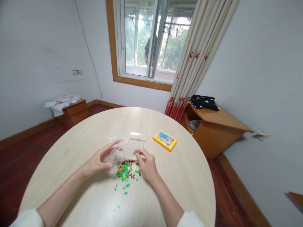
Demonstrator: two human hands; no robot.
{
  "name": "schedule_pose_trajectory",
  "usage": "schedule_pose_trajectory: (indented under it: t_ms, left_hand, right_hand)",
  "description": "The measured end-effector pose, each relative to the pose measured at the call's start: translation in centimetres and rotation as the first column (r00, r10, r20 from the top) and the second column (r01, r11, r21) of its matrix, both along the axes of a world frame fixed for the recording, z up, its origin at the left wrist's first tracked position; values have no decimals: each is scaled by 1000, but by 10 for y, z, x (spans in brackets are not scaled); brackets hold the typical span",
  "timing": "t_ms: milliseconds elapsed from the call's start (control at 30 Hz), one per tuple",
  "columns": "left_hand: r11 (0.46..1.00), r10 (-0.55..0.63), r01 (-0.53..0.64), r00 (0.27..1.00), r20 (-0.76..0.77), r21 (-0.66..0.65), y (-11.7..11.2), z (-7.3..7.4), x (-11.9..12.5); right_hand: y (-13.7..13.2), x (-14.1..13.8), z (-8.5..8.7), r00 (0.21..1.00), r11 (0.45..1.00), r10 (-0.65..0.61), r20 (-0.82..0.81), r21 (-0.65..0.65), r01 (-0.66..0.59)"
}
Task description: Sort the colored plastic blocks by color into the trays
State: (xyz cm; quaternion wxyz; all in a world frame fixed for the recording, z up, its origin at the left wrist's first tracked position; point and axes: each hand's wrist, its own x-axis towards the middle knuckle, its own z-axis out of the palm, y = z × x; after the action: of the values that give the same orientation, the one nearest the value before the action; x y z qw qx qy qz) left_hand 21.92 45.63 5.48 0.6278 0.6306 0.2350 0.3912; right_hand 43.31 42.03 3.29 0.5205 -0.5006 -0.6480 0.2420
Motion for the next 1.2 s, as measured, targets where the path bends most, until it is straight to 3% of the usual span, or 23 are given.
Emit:
schedule_pose_trajectory:
  t_ms: [167, 400, 600, 767, 900, 1000, 1067, 1133, 1200]
  left_hand:
    - [987, 110, -110, 994, -4, -119, -5, -7, 15]
    - [966, 218, -215, 976, 2, -144, -5, -15, 23]
    - [978, 115, -109, 993, 28, -180, -8, -17, 24]
    - [969, -29, 48, 996, 83, -242, -8, -23, 25]
    - [968, -18, 27, 999, 38, -249, -8, -26, 28]
    - [982, 54, -62, 997, -48, -178, -5, -26, 27]
    - [984, 166, -174, 974, -153, -44, -2, -27, 25]
    - [938, 334, -299, 912, -237, 173, 3, -30, 20]
    - [845, 489, -374, 829, -270, 381, 9, -36, 14]
  right_hand:
    - [-3, -8, 2, 991, 995, -84, -101, 45, 89]
    - [-10, -18, 6, 994, 985, 84, 77, 143, -94]
    - [-7, -16, 2, 993, 993, 104, 56, 52, -106]
    - [2, -9, -3, 981, 995, 61, -184, -62, -73]
    - [10, -2, -6, 940, 988, -47, -338, -155, -6]
    - [15, 5, -7, 924, 983, -112, -367, -177, 49]
    - [20, 13, -8, 915, 981, -147, -376, -176, 85]
    - [25, 24, -10, 898, 975, -197, -394, -176, 137]
    - [29, 35, -11, 874, 967, -243, -422, -181, 182]
